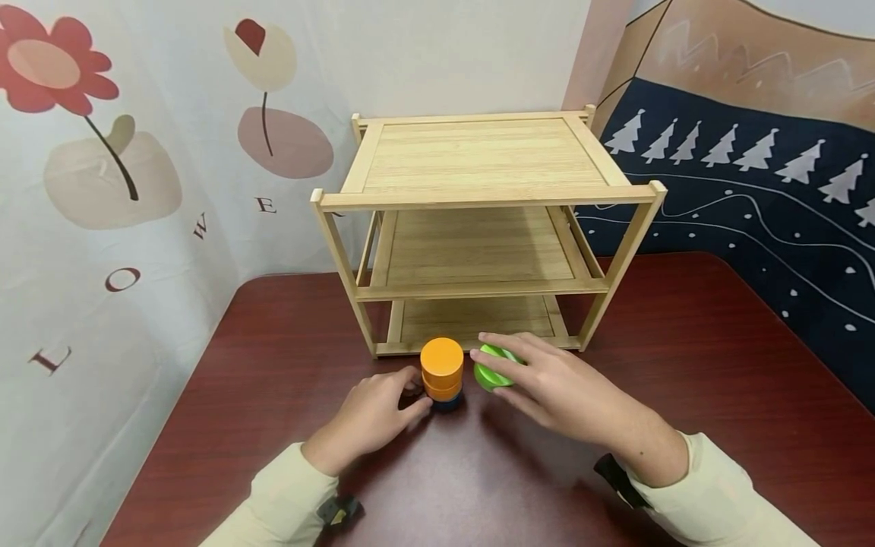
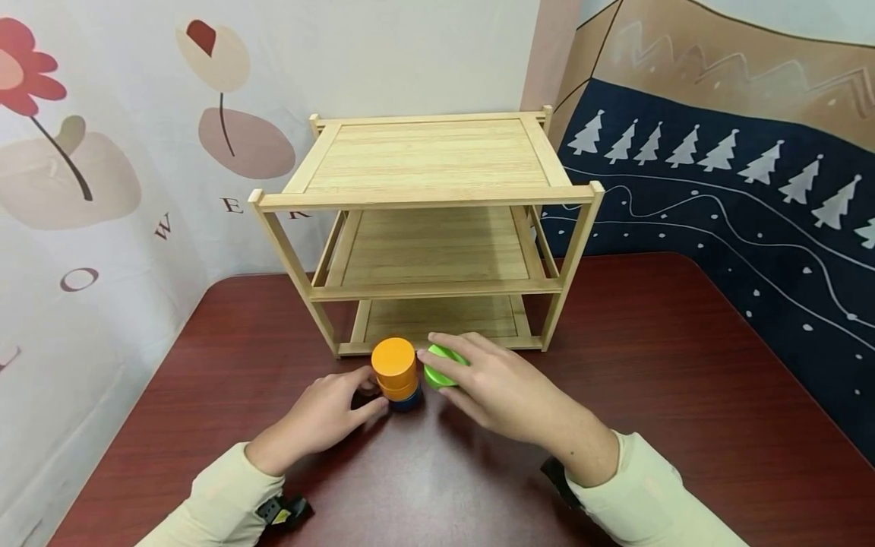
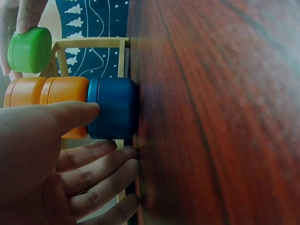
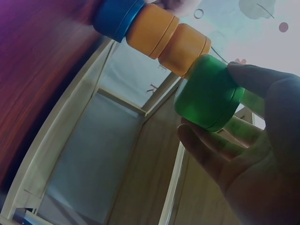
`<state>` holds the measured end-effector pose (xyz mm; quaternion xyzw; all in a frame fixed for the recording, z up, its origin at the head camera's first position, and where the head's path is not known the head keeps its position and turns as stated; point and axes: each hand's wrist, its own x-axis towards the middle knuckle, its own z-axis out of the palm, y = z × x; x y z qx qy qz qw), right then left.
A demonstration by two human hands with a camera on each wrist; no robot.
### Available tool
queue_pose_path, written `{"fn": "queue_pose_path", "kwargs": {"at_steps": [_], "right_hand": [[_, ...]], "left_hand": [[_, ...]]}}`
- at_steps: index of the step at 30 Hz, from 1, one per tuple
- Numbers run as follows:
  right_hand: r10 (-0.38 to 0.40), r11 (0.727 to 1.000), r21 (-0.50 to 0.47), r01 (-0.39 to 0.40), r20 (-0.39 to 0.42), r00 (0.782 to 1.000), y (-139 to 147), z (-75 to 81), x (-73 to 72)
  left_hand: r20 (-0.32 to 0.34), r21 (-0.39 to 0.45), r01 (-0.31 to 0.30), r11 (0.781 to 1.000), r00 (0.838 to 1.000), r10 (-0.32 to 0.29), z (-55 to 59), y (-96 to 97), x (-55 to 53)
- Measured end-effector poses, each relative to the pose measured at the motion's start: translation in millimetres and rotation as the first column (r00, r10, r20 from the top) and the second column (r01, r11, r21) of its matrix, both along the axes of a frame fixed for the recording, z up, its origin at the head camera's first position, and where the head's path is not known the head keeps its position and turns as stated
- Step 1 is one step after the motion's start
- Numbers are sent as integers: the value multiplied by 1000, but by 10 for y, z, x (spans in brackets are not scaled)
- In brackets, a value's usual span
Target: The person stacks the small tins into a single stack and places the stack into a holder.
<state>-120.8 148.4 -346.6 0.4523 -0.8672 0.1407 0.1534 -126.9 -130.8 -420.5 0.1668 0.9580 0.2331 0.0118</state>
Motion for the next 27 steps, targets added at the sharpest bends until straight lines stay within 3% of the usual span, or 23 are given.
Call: {"fn": "queue_pose_path", "kwargs": {"at_steps": [27], "right_hand": [[35,999,-7,-36,-22,999,-205,120,-34]], "left_hand": [[20,0,14,1000,1000,-14,10,-12,1]]}}
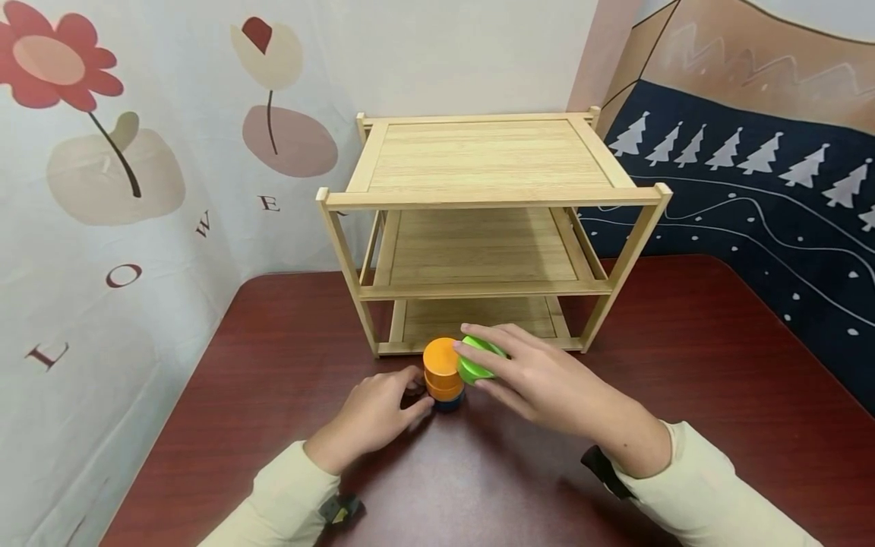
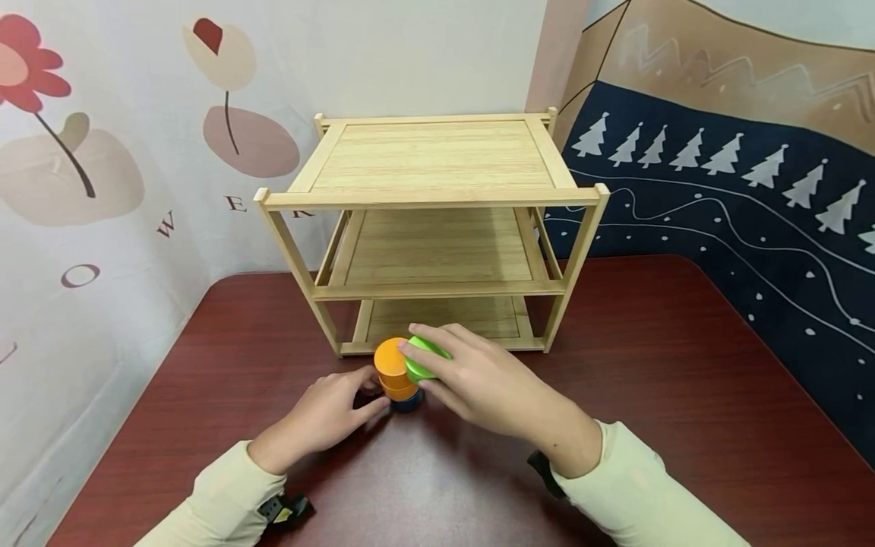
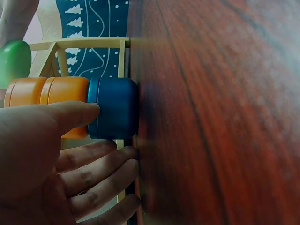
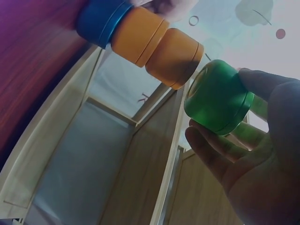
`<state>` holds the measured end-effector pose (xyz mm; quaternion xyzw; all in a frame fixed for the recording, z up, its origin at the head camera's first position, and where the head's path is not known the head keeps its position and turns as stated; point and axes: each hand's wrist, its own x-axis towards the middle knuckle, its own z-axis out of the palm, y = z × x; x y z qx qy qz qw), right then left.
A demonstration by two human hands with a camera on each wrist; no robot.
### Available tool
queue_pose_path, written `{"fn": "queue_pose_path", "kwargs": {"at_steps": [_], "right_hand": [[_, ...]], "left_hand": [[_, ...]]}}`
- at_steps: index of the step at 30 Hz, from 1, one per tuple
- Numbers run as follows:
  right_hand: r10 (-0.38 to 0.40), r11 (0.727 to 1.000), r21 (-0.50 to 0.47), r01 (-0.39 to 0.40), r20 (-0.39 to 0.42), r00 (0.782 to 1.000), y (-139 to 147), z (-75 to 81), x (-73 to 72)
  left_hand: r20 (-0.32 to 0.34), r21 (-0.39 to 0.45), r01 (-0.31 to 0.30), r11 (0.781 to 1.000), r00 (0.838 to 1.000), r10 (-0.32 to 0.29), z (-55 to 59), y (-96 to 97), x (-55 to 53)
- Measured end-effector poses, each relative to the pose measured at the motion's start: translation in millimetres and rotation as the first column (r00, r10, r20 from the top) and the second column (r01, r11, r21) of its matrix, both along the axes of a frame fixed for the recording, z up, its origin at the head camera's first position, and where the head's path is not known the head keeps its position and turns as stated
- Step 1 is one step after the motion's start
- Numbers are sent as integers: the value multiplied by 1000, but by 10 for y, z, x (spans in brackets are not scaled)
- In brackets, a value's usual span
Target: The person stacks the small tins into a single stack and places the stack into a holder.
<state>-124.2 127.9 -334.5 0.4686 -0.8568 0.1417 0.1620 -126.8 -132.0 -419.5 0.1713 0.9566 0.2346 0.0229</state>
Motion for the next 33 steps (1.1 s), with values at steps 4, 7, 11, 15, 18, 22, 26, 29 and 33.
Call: {"fn": "queue_pose_path", "kwargs": {"at_steps": [4,7,11,15,18,22,26,29,33], "right_hand": [[8,1000,-4,-8,-13,1000,-41,9,-9],[10,1000,-5,-10,-21,1000,-67,10,-17],[14,1000,-6,-14,-24,1000,-91,3,-35],[22,1000,-10,-22,-20,1000,-112,0,-51],[23,1000,-9,-23,-13,1000,-133,-2,-62],[20,1000,-6,-20,-3,1000,-163,-12,-80],[19,1000,0,-19,9,1000,-185,-24,-96],[18,1000,5,-18,12,1000,-205,-32,-107],[21,1000,4,-21,16,1000,-235,-38,-120]], "left_hand": [[3,-2,1,1000,1000,-1,5,0,-3],[3,-3,0,1000,1000,0,13,0,-4],[0,-2,3,1000,1000,-3,16,-4,-3],[-1,-4,8,1000,1000,-8,11,-6,-1],[3,-4,6,1000,1000,-6,6,-8,1],[0,-1,12,1000,1000,-12,3,-10,0],[-2,-1,16,1000,1000,-16,0,-10,-4],[-1,-1,12,1000,1000,-12,-9,-12,-7],[-5,1,11,1000,1000,-11,-8,-14,-4]]}}
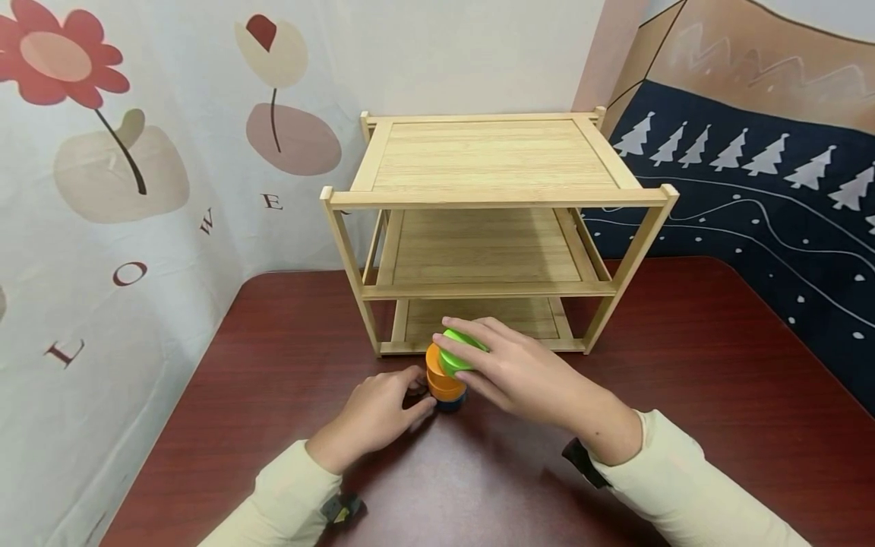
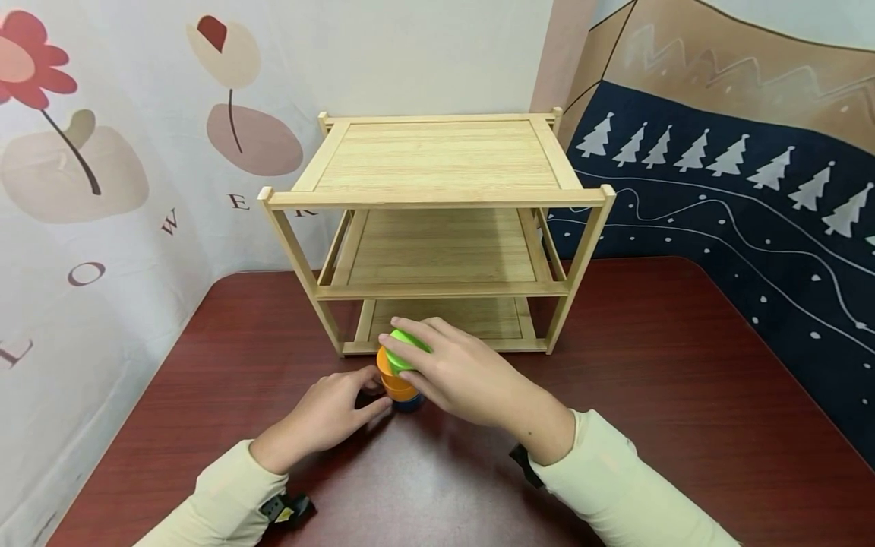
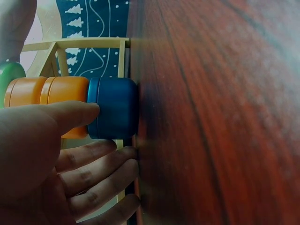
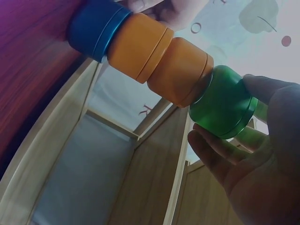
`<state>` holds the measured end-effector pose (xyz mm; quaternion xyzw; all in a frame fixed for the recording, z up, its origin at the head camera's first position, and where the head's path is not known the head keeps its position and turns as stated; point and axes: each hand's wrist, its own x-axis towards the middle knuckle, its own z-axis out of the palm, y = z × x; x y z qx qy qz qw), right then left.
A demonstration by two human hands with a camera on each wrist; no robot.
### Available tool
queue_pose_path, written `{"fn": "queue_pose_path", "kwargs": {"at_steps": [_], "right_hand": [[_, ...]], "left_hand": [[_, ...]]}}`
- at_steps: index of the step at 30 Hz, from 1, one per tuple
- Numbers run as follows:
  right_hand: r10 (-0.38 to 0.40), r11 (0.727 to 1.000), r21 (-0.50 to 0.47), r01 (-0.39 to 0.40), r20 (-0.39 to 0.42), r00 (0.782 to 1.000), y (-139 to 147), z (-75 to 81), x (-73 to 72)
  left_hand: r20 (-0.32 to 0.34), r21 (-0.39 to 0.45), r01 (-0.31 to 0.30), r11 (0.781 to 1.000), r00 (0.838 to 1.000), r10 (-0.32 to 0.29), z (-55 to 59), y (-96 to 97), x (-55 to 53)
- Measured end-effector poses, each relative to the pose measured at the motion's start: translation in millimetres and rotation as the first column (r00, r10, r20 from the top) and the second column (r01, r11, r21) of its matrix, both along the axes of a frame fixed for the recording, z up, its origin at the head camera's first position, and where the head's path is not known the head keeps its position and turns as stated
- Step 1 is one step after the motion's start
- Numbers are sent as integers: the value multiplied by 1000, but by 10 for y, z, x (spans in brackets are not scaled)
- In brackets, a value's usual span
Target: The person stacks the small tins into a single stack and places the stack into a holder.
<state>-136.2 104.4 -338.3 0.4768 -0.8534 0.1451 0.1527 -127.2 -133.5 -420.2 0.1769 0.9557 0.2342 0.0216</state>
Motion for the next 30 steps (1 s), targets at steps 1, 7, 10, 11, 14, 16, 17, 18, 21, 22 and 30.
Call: {"fn": "queue_pose_path", "kwargs": {"at_steps": [1,7,10,11,14,16,17,18,21,22,30], "right_hand": [[1,1000,0,-1,2,1000,-7,1,-4],[3,1000,8,-3,14,1000,-43,15,-26],[3,1000,16,-4,14,1000,-60,18,-37],[4,1000,18,-4,14,1000,-65,18,-40],[4,1000,20,-5,12,1000,-78,16,-52],[4,1000,18,-4,11,1000,-85,13,-59],[4,1000,18,-5,10,1000,-90,12,-62],[5,1000,17,-5,10,1000,-93,10,-65],[5,1000,16,-6,11,1000,-104,9,-72],[6,1000,17,-6,11,1000,-107,9,-74],[3,1000,24,-3,5,1000,-141,1,-94]], "left_hand": [[-1,0,0,1000,1000,0,-1,-1,0],[4,0,2,1000,1000,-2,0,-3,-1],[6,-2,5,1000,1000,-5,8,-3,3],[0,-3,7,1000,1000,-7,10,-4,3],[-11,-7,7,1000,1000,-7,5,-5,-2],[-19,-9,6,1000,1000,-6,5,-5,-4],[-21,-9,5,1000,1000,-6,6,-5,-4],[-19,-9,4,1000,1000,-4,7,-4,-4],[-22,-11,5,1000,1000,-5,11,-7,-1],[-21,-11,5,1000,1000,-5,11,-8,-1],[-17,-12,-2,1000,1000,2,2,-8,-11]]}}
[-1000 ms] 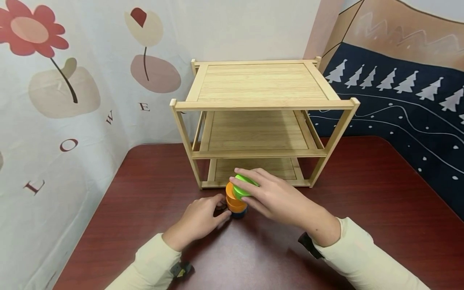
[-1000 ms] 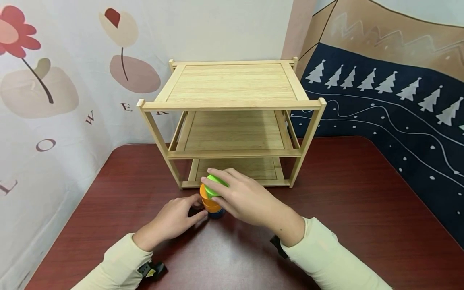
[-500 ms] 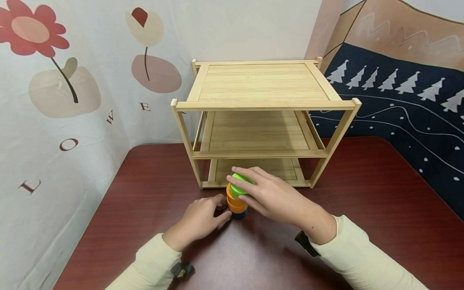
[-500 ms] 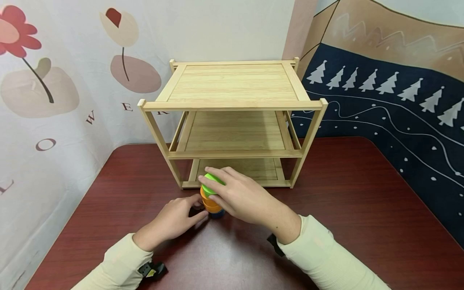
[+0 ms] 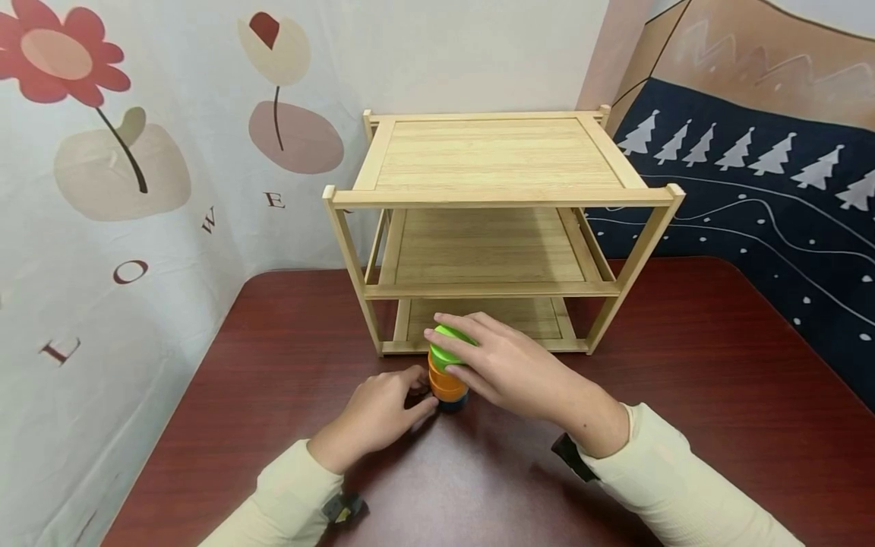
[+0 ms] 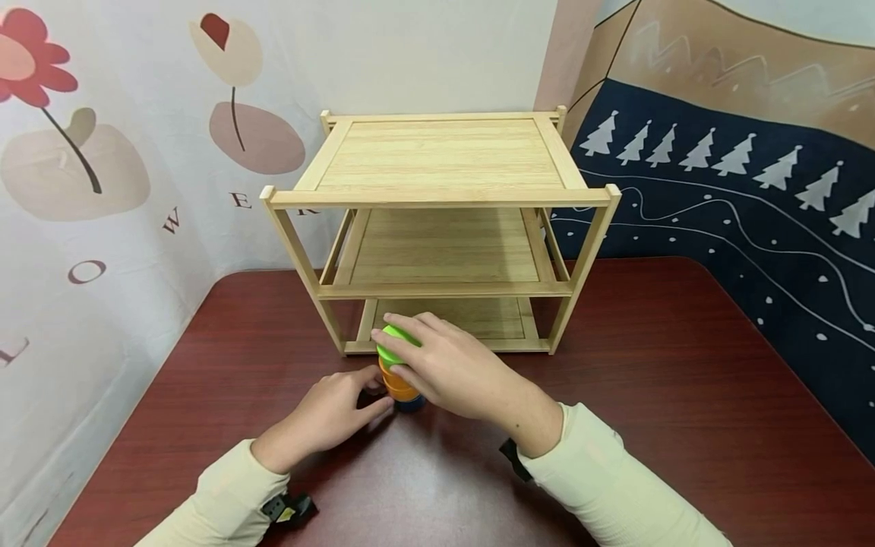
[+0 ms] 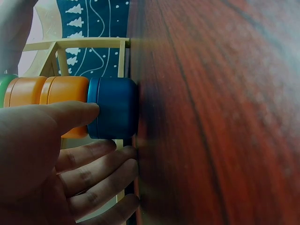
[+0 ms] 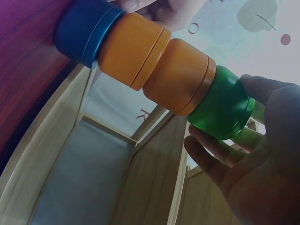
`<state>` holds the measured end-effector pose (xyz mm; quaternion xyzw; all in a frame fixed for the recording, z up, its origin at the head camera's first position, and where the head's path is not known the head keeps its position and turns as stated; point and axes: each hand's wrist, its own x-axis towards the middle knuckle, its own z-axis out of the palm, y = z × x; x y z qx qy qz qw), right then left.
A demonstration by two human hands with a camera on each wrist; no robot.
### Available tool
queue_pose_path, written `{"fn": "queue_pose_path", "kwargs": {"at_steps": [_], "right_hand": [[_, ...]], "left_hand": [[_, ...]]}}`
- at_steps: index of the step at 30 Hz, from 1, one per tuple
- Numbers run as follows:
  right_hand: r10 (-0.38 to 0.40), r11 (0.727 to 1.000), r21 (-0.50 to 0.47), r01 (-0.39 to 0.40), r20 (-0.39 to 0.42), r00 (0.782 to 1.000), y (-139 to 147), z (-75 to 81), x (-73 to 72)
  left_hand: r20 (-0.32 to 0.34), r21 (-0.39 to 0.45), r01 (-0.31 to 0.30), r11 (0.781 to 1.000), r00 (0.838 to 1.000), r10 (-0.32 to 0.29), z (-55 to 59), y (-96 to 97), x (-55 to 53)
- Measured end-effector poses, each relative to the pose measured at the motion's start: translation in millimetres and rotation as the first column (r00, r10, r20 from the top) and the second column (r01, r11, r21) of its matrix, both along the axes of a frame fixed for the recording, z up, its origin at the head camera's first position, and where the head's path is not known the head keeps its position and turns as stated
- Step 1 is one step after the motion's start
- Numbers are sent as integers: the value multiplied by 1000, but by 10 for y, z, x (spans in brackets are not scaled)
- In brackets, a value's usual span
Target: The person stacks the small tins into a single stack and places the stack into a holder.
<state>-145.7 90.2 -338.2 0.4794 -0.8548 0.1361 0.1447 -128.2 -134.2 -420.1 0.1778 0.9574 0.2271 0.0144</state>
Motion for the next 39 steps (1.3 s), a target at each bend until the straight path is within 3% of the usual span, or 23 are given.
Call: {"fn": "queue_pose_path", "kwargs": {"at_steps": [18,27,39], "right_hand": [[-20,1000,-4,20,64,998,20,-34,11],[-7,998,-67,10,43,999,85,-84,43],[-60,991,-113,68,69,996,193,-138,91]], "left_hand": [[-9,5,11,1000,1000,-11,-3,8,0],[2,10,-3,1000,1000,3,10,20,0],[-8,19,-21,1000,1000,21,-3,15,-1]]}}
